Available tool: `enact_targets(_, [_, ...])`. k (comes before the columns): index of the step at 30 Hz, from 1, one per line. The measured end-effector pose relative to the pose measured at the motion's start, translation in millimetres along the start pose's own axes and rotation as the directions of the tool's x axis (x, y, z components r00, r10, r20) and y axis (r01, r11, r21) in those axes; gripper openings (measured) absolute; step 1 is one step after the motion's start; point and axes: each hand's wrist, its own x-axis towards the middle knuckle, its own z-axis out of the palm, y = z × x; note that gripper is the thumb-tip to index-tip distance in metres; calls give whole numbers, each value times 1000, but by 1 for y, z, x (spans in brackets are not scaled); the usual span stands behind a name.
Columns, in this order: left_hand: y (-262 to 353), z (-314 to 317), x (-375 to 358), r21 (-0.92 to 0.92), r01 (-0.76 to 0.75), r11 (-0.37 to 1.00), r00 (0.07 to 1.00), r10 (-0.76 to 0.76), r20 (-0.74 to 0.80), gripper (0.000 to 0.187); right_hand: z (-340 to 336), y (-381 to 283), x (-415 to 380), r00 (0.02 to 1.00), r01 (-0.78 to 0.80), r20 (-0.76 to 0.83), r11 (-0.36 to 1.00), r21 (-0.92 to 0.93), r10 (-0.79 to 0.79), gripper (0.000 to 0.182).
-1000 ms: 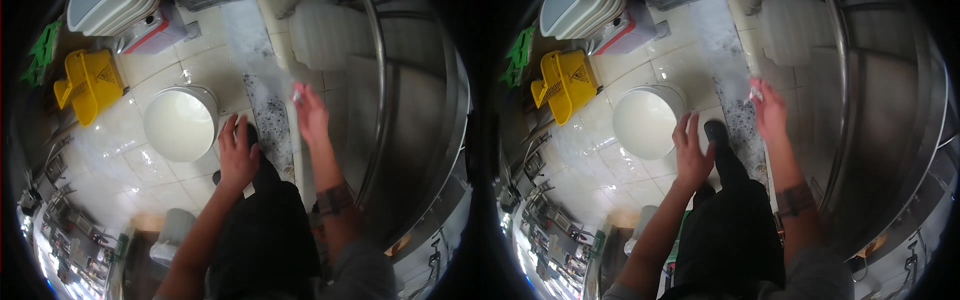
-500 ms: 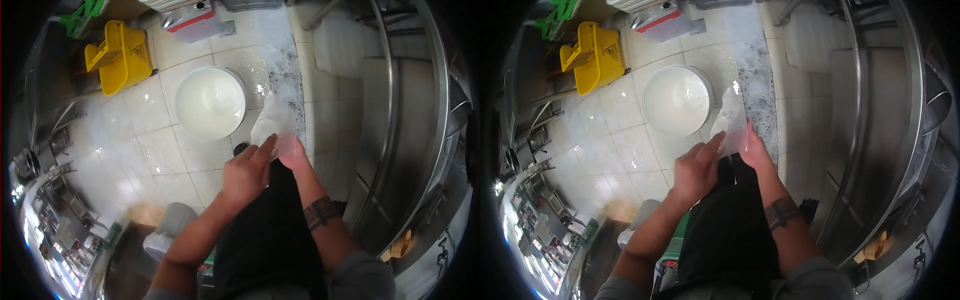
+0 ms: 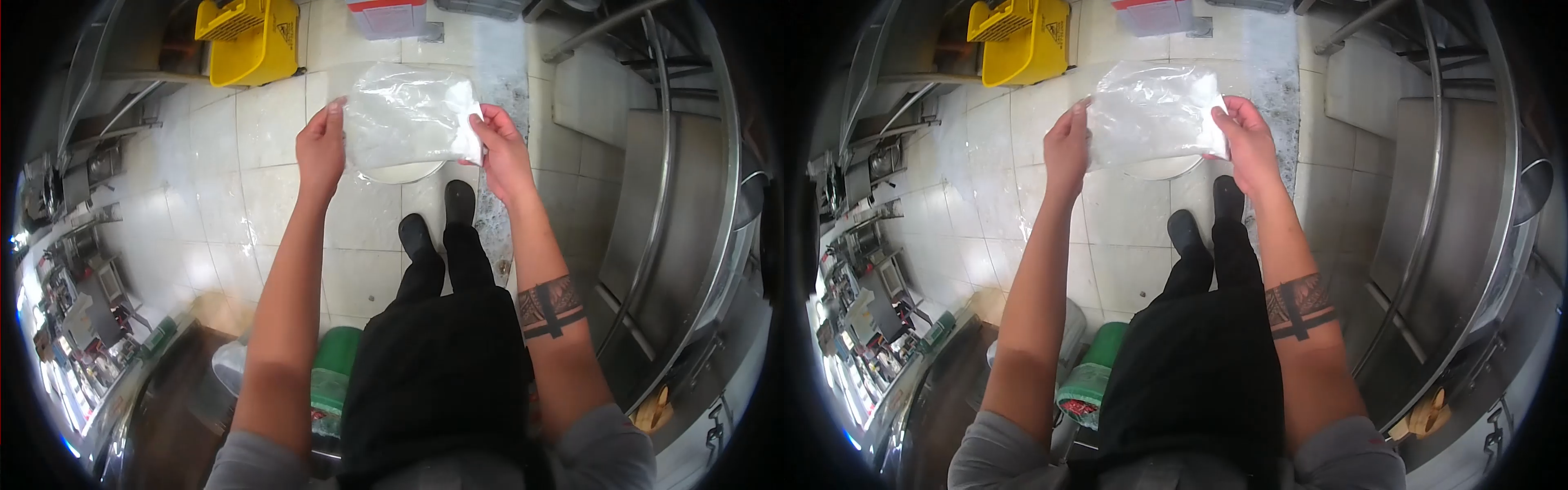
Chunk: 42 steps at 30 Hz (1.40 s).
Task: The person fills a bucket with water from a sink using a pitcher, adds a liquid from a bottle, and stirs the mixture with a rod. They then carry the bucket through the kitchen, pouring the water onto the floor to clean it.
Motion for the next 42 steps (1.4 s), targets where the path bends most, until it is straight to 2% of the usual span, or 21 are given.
enact_targets(2, [-22,4,8,29,7,1000,1000,-7,8,39,8,-1,-1,987,71,-127,968,-240,-104,26])
enact_targets(4, [-45,9,15,90,-9,996,1000,7,18,38,18,-2,-4,986,62,-128,955,-289,-102,26])
enact_targets(6, [-69,15,26,63,-47,997,999,47,6,38,25,3,0,963,107,-164,862,-495,-214,25])
enact_targets(11, [-84,14,23,27,-56,998,998,56,27,37,38,9,-3,921,248,-71,717,-652,-384,22])
enact_targets(13, [-79,11,20,-183,192,964,976,-168,137,34,34,13,-1,879,320,-2,595,-738,-476,19])
enact_targets(14, [-75,10,17,-183,198,963,975,-176,133,34,33,16,-1,883,316,0,596,-738,-469,19])
enact_targets(17, [-71,5,16,-260,212,942,968,-167,185,31,28,21,4,919,260,-72,734,-627,-387,22])
enact_targets(19, [-68,0,18,-247,171,954,967,-114,227,29,15,25,11,969,165,-93,882,-442,-228,28])
enact_targets(23, [-31,-6,15,-179,84,980,972,-41,230,28,-8,32,17,981,98,-130,950,-298,-142,30])
enact_targets(25, [4,-5,1,-54,-66,996,958,79,276,27,-20,38,16,989,-71,-135,994,-81,59,28])
enact_targets(26, [16,-4,-6,-54,-70,996,957,83,277,27,-28,43,16,989,-67,-135,995,-79,55,28])
enact_targets(28, [39,-3,-20,39,-438,898,816,379,437,18,-52,61,18,980,-194,-30,977,88,197,25])
enact_targets(29, [55,-5,-30,35,-445,895,810,385,443,18,-67,74,19,960,-222,230,939,263,162,27])
enact_targets(30, [72,-11,-41,135,-681,720,662,526,533,19,-59,67,11,962,-212,225,940,268,153,27])
enact_targets(31, [82,-16,-50,197,-859,472,479,607,634,24,-39,56,-1,949,-294,232,862,412,212,28])
enact_targets(33, [87,-24,-62,251,-881,400,454,567,687,29,-22,59,-4,939,-342,254,721,603,233,37])
enact_targets(36, [74,-41,-75,378,-876,298,477,430,767,34,-34,100,34,936,-350,171,767,538,307,32])
enact_targets(38, [49,-52,-81,577,-642,505,719,136,682,35,-45,116,59,935,-354,207,774,526,287,31])
enact_targets(39, [37,-57,-80,582,-641,501,720,129,682,35,-43,113,64,926,-371,254,784,498,278,32])
enact_targets(41, [10,-65,-76,376,-424,824,798,144,585,34,-37,89,56,910,-413,281,724,553,305,42])
enact_targets(42, [-1,-68,-73,371,-421,828,800,146,582,34,-32,75,47,909,-414,281,728,547,307,42])
